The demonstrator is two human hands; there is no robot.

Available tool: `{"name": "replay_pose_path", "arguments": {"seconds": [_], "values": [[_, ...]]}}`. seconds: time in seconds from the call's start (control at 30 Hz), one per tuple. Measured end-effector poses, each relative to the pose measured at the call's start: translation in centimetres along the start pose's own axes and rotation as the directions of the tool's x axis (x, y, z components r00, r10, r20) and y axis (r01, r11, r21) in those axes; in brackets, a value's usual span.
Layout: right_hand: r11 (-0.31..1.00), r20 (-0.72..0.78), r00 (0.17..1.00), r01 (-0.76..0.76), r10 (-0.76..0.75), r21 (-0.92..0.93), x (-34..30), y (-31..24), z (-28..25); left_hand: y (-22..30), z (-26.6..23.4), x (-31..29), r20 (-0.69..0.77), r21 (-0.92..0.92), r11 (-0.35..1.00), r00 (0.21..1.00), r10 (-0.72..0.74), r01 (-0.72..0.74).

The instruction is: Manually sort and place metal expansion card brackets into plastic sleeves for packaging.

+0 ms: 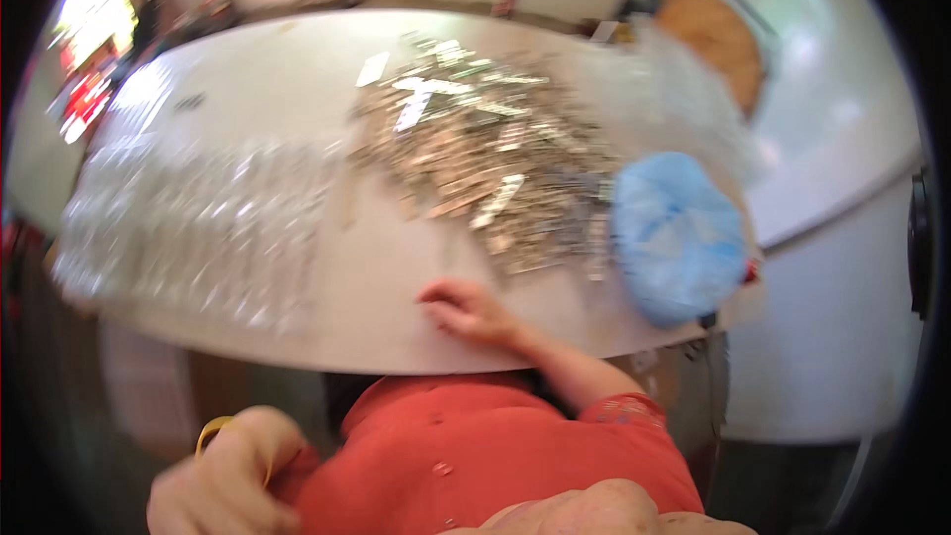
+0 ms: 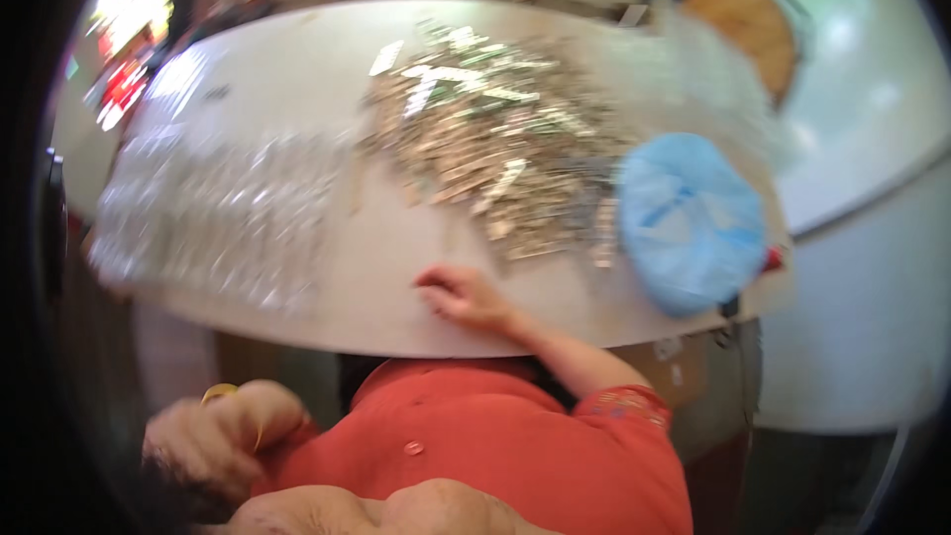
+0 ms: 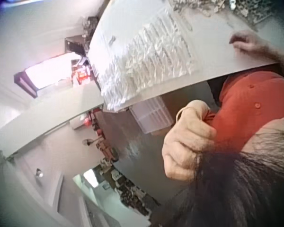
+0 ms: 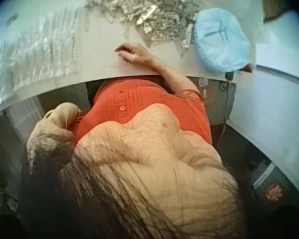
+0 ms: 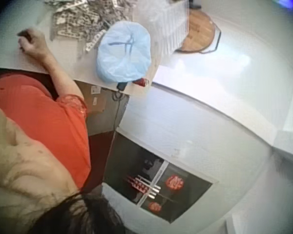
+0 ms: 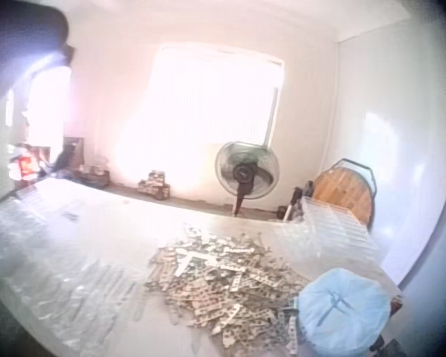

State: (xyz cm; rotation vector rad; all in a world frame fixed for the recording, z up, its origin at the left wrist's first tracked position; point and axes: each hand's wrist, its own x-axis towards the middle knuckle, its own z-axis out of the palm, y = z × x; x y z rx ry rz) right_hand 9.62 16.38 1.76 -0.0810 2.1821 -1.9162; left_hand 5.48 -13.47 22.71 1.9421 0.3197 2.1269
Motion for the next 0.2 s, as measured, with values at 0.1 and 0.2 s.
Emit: {"name": "replay_pose_path", "arguments": {"seconds": [0.1, 0.2], "values": [[0.907, 0.015, 0.961, 0.266, -0.277, -0.327, -0.9, -1.1, 0.2, 1.3, 0.8, -0.2, -0.141, 0.334, 0.942, 0.987, 0.078, -0.026], [0.899, 0.102, 0.955, 0.298, -0.280, -0.321, -0.5, -1.0, 2.4, 3.6, 1.4, -2.1, -0.291, 0.489, 0.846, 0.954, -0.073, 0.214]]}}
